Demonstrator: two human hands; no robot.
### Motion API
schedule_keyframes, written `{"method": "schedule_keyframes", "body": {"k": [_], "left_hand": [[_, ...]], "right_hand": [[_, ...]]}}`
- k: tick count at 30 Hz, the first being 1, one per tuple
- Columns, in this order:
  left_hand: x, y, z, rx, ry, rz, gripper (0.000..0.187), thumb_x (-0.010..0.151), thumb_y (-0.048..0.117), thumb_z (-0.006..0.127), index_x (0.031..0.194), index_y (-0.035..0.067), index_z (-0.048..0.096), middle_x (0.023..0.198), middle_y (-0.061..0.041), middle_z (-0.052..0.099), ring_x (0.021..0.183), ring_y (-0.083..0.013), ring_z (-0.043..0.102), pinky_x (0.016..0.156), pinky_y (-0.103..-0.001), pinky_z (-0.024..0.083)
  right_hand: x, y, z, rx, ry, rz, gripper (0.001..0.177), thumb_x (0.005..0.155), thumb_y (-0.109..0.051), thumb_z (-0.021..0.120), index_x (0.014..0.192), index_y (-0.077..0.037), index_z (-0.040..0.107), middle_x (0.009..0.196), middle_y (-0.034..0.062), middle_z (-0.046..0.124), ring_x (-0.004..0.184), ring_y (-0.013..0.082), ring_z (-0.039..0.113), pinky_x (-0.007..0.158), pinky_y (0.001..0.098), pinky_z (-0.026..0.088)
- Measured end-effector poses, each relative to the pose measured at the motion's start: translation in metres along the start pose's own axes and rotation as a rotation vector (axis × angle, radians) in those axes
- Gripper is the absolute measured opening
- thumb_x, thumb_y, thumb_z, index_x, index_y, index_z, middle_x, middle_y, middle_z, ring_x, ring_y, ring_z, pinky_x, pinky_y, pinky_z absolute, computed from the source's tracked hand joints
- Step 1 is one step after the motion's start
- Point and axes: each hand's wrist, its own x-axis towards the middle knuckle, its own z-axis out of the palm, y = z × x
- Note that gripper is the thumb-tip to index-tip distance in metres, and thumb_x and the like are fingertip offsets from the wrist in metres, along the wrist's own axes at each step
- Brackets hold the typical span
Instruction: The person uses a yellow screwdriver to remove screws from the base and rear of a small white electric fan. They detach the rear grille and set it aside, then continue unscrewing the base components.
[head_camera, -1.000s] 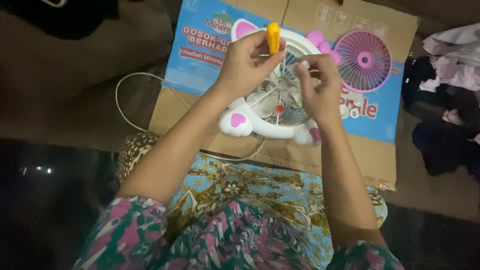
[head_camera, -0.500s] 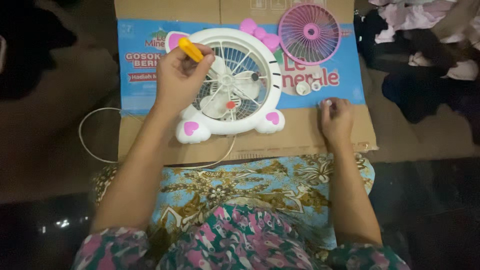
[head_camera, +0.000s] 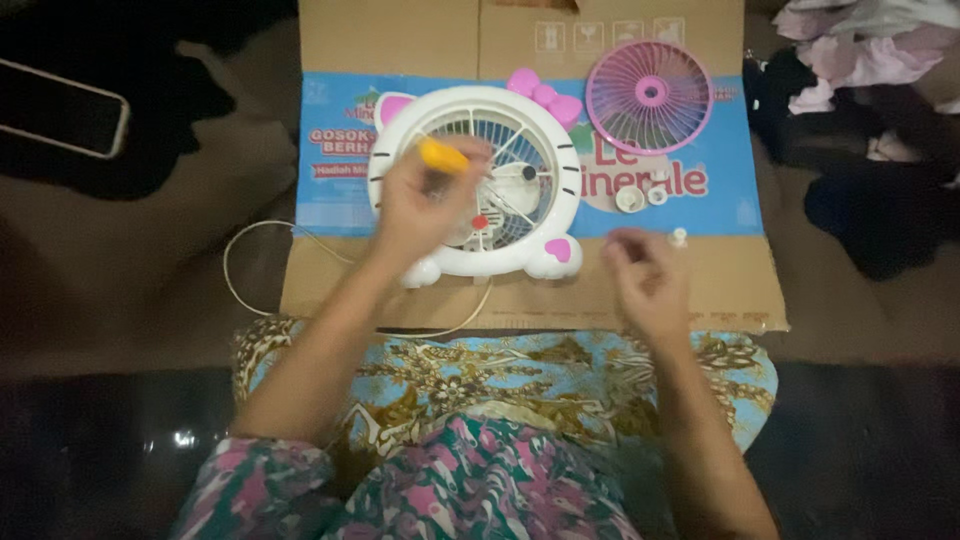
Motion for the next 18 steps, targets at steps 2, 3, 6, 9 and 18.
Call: {"method": "schedule_keyframes", "body": {"k": [2,3,6,9,18], "left_hand": [[-0.009,0.01,0.019,0.265,-0.058,0.21,0.022,0.093,0.004,0.079,0.113,0.008,0.072,0.122,-0.009,0.074,0.117,-0.0226,0.071,0.103,-0.036,0.056],[-0.017,0.015,0.026,0.271,-0.164,0.223,0.032,0.087,0.004,0.079,0.118,0.009,0.071,0.129,-0.011,0.07,0.123,-0.026,0.068,0.106,-0.039,0.054],[-0.037,0.025,0.05,0.338,-0.327,0.237,0.041,0.084,0.006,0.08,0.124,0.013,0.072,0.14,-0.01,0.065,0.13,-0.0283,0.065,0.109,-0.04,0.054],[-0.04,0.021,0.063,0.363,-0.376,0.244,0.045,0.094,0.01,0.078,0.136,0.022,0.068,0.15,-0.009,0.056,0.137,-0.0287,0.061,0.115,-0.035,0.054],[-0.008,-0.068,-0.016,0.62,0.151,0.128,0.101,0.089,0.036,0.088,0.16,0.0,0.027,0.165,-0.025,0.031,0.158,-0.0414,0.027,0.132,-0.055,0.021]], "right_hand": [[-0.012,-0.023,0.025,0.52,-0.269,0.063,0.036,0.107,-0.028,0.054,0.133,-0.002,0.059,0.126,0.0099,0.07,0.103,0.0174,0.069,0.09,0.0333,0.057],[-0.01,-0.03,0.035,0.648,-0.291,0.216,0.044,0.106,-0.035,0.048,0.133,-0.002,0.059,0.125,0.0096,0.07,0.104,0.018,0.07,0.091,0.0342,0.058],[0.0,-0.036,0.053,0.981,-0.302,0.578,0.058,0.105,-0.047,0.037,0.133,-0.002,0.059,0.12,0.0097,0.071,0.105,0.0196,0.07,0.092,0.0367,0.058],[0.015,-0.026,0.056,1.137,-0.244,0.637,0.043,0.109,-0.042,0.04,0.124,-0.006,0.059,0.112,0.0113,0.071,0.099,0.0214,0.071,0.085,0.0384,0.057],[0.099,-0.001,0.024,0.591,-0.109,0.341,0.027,0.111,-0.034,0.052,0.102,-0.009,0.058,0.09,0.0087,0.07,0.07,0.0149,0.066,0.047,0.0278,0.046]]}}
